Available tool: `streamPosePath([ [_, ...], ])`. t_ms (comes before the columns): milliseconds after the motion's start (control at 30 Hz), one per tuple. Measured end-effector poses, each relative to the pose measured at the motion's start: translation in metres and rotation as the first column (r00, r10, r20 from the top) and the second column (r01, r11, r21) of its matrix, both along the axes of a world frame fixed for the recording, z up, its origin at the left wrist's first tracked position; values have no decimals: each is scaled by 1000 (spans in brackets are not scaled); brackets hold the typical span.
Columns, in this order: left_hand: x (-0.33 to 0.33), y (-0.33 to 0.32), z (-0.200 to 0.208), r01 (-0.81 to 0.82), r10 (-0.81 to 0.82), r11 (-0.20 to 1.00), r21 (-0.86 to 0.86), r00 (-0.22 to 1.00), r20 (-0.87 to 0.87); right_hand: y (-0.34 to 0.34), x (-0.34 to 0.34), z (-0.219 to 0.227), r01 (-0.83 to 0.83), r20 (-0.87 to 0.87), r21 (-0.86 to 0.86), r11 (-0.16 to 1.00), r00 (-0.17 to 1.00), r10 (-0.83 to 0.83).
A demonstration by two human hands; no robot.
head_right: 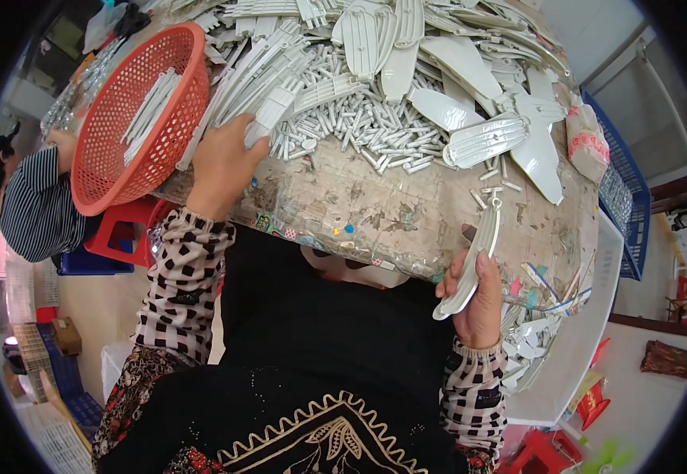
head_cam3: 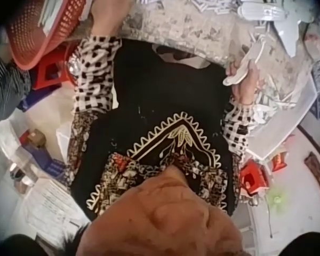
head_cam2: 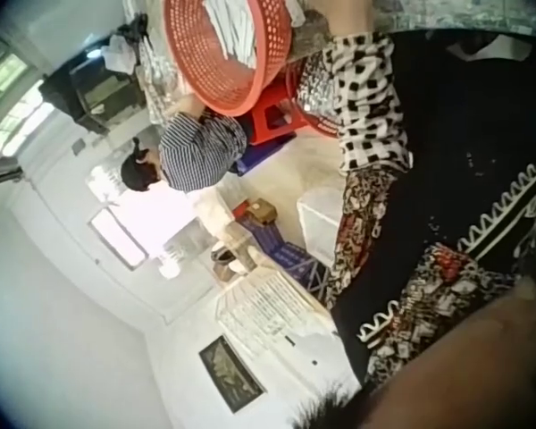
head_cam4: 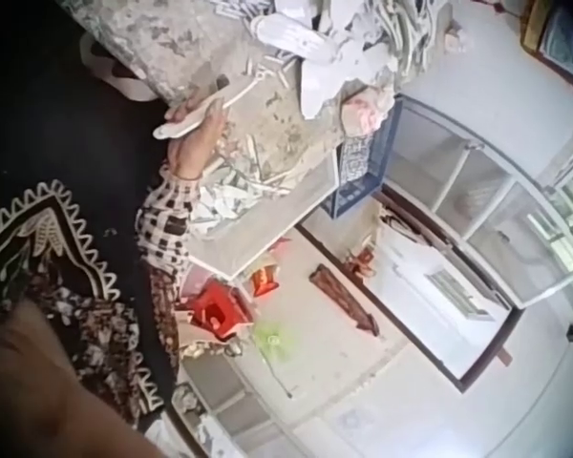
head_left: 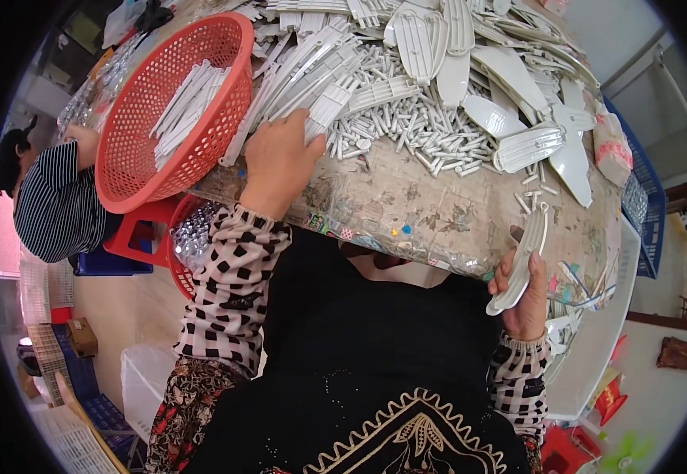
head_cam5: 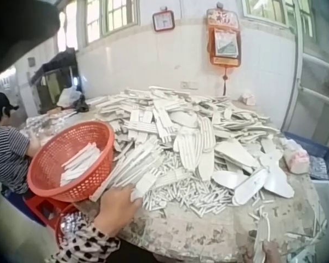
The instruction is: Manually folding and assembling white plastic components into final shapes on a factory table.
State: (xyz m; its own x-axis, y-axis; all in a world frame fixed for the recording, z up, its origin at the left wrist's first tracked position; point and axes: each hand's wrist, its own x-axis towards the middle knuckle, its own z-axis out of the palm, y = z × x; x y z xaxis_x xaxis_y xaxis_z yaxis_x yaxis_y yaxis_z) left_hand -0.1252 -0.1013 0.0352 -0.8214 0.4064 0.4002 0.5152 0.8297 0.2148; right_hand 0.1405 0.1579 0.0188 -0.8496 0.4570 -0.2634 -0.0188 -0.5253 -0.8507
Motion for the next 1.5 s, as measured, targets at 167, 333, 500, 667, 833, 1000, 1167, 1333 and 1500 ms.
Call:
streamPosePath([
  [167,26,-4,19,257,-243,962,92,960,-141,2,1,-1,2,-8,30,1000,1000,-2],
  [333,72,18,23,595,-606,774,216,795,-19,-34,-20,45,-290,-62,188,938,950,306],
  [500,92,34,22,716,-713,683,144,696,-85,-38,-25,45,-350,-55,149,925,931,361],
  [667,101,27,10,282,-477,715,640,866,152,-29,-10,40,-50,-129,276,960,988,88],
  [833,123,46,13,-653,-807,450,610,-4,591,-47,-12,37,24,-112,424,905,993,26],
  [1000,115,80,27,-905,-888,136,404,69,455,-46,-20,46,-203,58,946,252,873,485],
  [1167,63,68,19,-819,-907,-125,560,323,270,-40,-6,35,-323,-83,826,461,740,668],
  [1333,69,64,18,-612,-977,38,790,144,159,-35,13,37,-331,82,559,760,934,347],
  [1500,110,75,17,-663,-989,100,742,15,147,-49,-10,34,-288,113,669,685,951,288],
])
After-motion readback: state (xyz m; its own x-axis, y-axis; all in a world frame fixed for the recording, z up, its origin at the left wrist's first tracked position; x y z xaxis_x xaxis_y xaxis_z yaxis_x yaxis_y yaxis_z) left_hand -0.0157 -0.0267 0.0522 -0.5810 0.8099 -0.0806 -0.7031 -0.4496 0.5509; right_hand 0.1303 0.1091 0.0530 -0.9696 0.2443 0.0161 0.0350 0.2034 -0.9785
